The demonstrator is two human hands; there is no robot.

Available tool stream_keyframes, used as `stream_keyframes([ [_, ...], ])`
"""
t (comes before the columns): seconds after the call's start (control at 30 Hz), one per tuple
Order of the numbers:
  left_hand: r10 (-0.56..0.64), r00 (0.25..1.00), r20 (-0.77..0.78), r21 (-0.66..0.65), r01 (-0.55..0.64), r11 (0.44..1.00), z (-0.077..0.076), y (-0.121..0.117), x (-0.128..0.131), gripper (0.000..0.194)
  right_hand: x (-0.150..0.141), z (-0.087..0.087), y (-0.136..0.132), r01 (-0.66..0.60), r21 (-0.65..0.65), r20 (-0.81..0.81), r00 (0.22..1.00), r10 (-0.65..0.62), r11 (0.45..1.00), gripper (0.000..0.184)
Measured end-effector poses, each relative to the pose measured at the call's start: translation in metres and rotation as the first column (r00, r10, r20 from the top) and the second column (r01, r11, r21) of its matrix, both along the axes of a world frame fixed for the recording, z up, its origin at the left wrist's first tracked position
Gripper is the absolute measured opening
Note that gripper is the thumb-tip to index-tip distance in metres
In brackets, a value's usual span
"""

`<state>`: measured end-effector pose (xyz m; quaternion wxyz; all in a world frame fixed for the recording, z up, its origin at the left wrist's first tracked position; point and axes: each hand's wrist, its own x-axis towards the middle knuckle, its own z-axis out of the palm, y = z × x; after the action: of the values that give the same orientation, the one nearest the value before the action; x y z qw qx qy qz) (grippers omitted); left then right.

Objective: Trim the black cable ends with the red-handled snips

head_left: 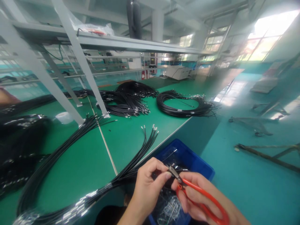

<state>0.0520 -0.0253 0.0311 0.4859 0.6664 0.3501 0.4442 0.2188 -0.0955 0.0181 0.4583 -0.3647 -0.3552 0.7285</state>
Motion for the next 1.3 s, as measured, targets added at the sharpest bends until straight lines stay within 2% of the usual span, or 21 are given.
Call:
stream_keyframes([
  [0.23, -0.004, 0.999, -0.044, 0.082, 0.007, 0.997, 0.000, -0.003, 0.002, 0.012, -0.003, 0.011, 0.006, -0.044, -0.028, 0.056, 0.997, 0.046, 0.999, 0.034],
  [0.3, -0.004, 0.999, -0.039, 0.075, 0.007, 0.997, 0.000, -0.003, 0.001, 0.012, -0.005, 0.014, 0.009, -0.075, -0.066, 0.147, 0.986, 0.084, 0.995, 0.034],
  [0.43, -0.004, 0.999, -0.047, 0.040, 0.006, 0.999, 0.001, -0.001, -0.001, 0.010, -0.010, 0.012, 0.008, -0.057, -0.102, 0.332, 0.939, 0.088, 0.993, 0.020],
  [0.5, -0.008, 0.998, -0.058, 0.007, 0.009, 1.000, 0.002, 0.000, -0.002, 0.009, -0.011, 0.011, 0.006, 0.041, -0.018, 0.335, 0.942, -0.033, 0.999, 0.020],
  [0.57, -0.011, 0.997, -0.072, -0.015, 0.010, 1.000, 0.003, 0.000, -0.003, 0.010, -0.012, 0.012, 0.007, 0.237, 0.100, 0.320, 0.912, -0.257, 0.966, 0.024],
  [0.67, -0.003, 0.994, -0.108, -0.002, 0.003, 1.000, 0.005, -0.002, -0.001, 0.011, -0.018, 0.019, 0.011, 0.499, 0.259, 0.283, 0.780, -0.559, 0.827, 0.031],
  [0.7, 0.004, 0.992, -0.124, 0.012, -0.002, 1.000, 0.006, -0.004, 0.000, 0.011, -0.020, 0.021, 0.012, 0.548, 0.284, 0.269, 0.742, -0.614, 0.786, 0.032],
  [0.77, 0.017, 0.987, -0.161, 0.047, -0.009, 0.999, 0.006, -0.008, 0.002, 0.011, -0.026, 0.023, 0.016, 0.604, 0.277, 0.255, 0.704, -0.663, 0.748, 0.034],
  [0.93, 0.031, 0.970, -0.241, 0.115, -0.003, 0.993, 0.003, -0.014, 0.005, 0.015, -0.039, 0.017, 0.021, 0.638, 0.178, 0.239, 0.711, -0.662, 0.749, 0.037],
  [1.1, 0.012, 0.982, -0.189, 0.013, -0.010, 1.000, 0.006, -0.012, 0.004, 0.016, -0.046, 0.015, 0.018, 0.652, 0.225, 0.141, 0.714, -0.686, 0.724, 0.037],
  [1.3, -0.026, 0.995, -0.094, -0.089, 0.018, 0.996, 0.011, -0.010, 0.001, 0.015, -0.041, 0.015, 0.018, 0.570, 0.040, -0.026, 0.822, -0.569, 0.821, 0.035],
])
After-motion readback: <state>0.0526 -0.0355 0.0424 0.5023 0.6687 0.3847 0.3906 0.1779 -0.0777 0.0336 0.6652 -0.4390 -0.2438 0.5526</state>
